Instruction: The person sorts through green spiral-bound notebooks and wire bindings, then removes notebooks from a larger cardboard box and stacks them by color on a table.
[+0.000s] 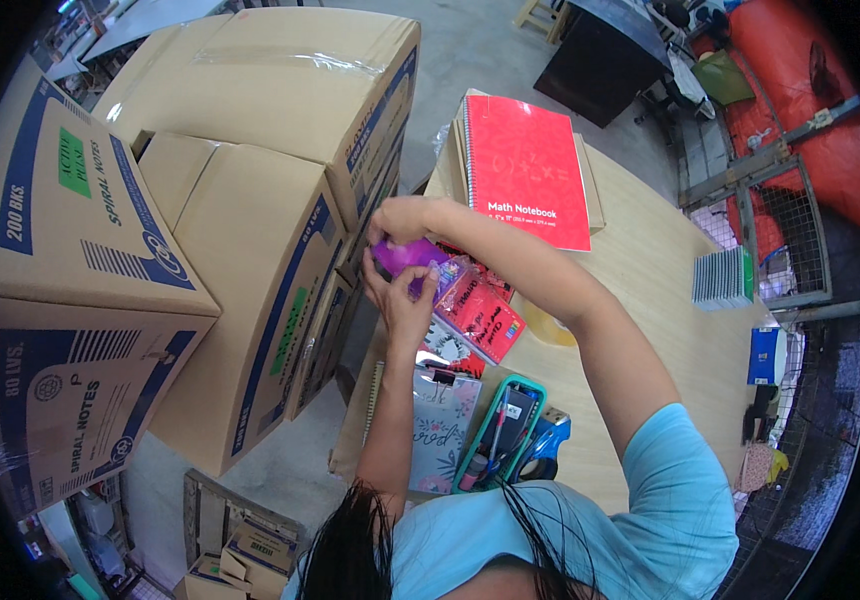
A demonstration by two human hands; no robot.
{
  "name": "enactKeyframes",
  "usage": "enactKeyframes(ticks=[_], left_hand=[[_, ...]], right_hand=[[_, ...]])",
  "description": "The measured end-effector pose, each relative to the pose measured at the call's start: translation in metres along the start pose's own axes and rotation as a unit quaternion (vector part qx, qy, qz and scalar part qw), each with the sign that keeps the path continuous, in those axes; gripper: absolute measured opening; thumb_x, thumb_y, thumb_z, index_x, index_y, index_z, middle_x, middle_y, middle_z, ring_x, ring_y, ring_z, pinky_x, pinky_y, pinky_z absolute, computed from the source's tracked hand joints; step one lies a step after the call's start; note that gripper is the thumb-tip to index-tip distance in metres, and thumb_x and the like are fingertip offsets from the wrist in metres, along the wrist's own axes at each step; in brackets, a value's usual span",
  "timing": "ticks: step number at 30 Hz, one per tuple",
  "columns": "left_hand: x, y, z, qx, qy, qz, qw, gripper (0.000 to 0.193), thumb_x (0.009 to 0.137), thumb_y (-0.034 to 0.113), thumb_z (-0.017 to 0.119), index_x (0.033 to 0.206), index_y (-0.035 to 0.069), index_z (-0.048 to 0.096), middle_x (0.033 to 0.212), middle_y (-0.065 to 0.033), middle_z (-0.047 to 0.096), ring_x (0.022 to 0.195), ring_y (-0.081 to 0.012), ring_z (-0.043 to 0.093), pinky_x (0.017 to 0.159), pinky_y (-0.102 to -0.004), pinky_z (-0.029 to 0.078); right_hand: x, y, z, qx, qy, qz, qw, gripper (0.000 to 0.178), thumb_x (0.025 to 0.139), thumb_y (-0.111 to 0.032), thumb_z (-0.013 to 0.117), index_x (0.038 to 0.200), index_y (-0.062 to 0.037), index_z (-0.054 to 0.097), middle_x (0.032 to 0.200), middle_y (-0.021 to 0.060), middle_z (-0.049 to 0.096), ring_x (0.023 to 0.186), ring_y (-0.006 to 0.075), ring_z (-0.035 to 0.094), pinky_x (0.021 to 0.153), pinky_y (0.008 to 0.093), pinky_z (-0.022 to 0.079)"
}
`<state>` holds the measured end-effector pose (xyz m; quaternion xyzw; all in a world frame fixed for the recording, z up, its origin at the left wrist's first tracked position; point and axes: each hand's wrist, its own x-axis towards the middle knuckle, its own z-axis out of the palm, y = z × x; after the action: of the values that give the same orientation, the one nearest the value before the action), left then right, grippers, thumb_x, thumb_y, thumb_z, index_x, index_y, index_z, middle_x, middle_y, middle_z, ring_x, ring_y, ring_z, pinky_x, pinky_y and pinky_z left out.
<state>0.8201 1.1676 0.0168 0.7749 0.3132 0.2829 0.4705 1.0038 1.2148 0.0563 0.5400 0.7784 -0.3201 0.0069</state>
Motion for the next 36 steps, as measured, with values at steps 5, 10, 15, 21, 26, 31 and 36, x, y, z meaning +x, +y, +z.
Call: enactKeyframes(ticks=[5, 10, 15, 21, 26, 31, 36], left_hand=[[0.001, -0.001, 0.001, -0.01, -0.003, 0.004, 1.0, 0.018, 0.078, 0.026, 0.077, 0.086, 0.011, 0.072, 0.155, -0.0257, 0.013, 0.141, -0.0453, 0.015, 0.115, -0.0512, 0.014], [-0.001, -0.001, 0.0, -0.013, 0.0, -0.005, 1.0, 0.017, 0.079, 0.028, 0.077, 0.088, 0.014, 0.072, 0.155, -0.0255, 0.014, 0.141, -0.0431, 0.017, 0.114, -0.0507, 0.015], [0.0, 0.004, 0.001, -0.008, -0.007, 0.016, 1.0, 0.016, 0.078, 0.025, 0.077, 0.085, 0.012, 0.071, 0.154, -0.0252, 0.015, 0.142, -0.0439, 0.016, 0.114, -0.0511, 0.013], [-0.001, 0.003, 0.001, -0.032, 0.003, 0.0, 0.999, 0.017, 0.078, 0.026, 0.077, 0.085, 0.013, 0.071, 0.153, -0.0262, 0.016, 0.142, -0.0436, 0.016, 0.114, -0.0512, 0.013], [-0.003, 0.004, 0.003, -0.028, 0.003, 0.01, 1.0, 0.016, 0.078, 0.026, 0.077, 0.086, 0.013, 0.072, 0.153, -0.0268, 0.015, 0.141, -0.0444, 0.016, 0.114, -0.0514, 0.013], [-0.004, 0.003, 0.001, -0.016, 0.006, -0.002, 1.0, 0.016, 0.078, 0.026, 0.077, 0.087, 0.013, 0.072, 0.154, -0.0273, 0.013, 0.141, -0.0459, 0.017, 0.114, -0.0523, 0.015], [-0.005, 0.005, 0.004, -0.005, 0.007, 0.001, 1.0, 0.018, 0.079, 0.027, 0.077, 0.087, 0.012, 0.072, 0.155, -0.026, 0.012, 0.141, -0.0466, 0.016, 0.114, -0.0522, 0.016]], right_hand=[[-0.007, -0.004, -0.021, 0.065, 0.015, 0.077, 0.995, 0.03, 0.073, -0.014, 0.073, 0.103, -0.0105, 0.07, 0.094, 0.0111, 0.071, 0.09, 0.0327, 0.065, 0.079, 0.0409, 0.049], [-0.012, -0.007, -0.029, 0.041, 0.023, 0.093, 0.995, 0.03, 0.073, -0.014, 0.073, 0.103, -0.0095, 0.069, 0.093, 0.0114, 0.071, 0.091, 0.0322, 0.066, 0.079, 0.0418, 0.049], [-0.007, -0.007, -0.03, -0.01, -0.01, 0.085, 0.996, 0.03, 0.073, -0.014, 0.073, 0.102, -0.0091, 0.069, 0.093, 0.012, 0.071, 0.09, 0.0323, 0.066, 0.078, 0.0429, 0.048], [0.001, -0.011, -0.023, -0.009, -0.034, 0.058, 0.998, 0.032, 0.072, -0.013, 0.072, 0.104, -0.0113, 0.07, 0.094, 0.0125, 0.071, 0.09, 0.033, 0.066, 0.078, 0.043, 0.049], [0.0, 0.002, -0.006, -0.006, 0.017, 0.092, 0.996, 0.034, 0.072, -0.015, 0.072, 0.106, -0.0141, 0.07, 0.098, 0.0119, 0.071, 0.094, 0.0322, 0.066, 0.079, 0.0427, 0.049], [-0.01, 0.014, -0.026, 0.041, 0.084, 0.06, 0.994, 0.028, 0.073, -0.014, 0.071, 0.1, -0.0121, 0.07, 0.093, 0.0117, 0.07, 0.091, 0.0314, 0.065, 0.079, 0.042, 0.049], [-0.011, 0.016, -0.016, 0.096, -0.012, 0.059, 0.994, 0.02, 0.073, -0.014, 0.072, 0.089, -0.0057, 0.065, 0.081, 0.0114, 0.066, 0.082, 0.0294, 0.063, 0.075, 0.0415, 0.047]])
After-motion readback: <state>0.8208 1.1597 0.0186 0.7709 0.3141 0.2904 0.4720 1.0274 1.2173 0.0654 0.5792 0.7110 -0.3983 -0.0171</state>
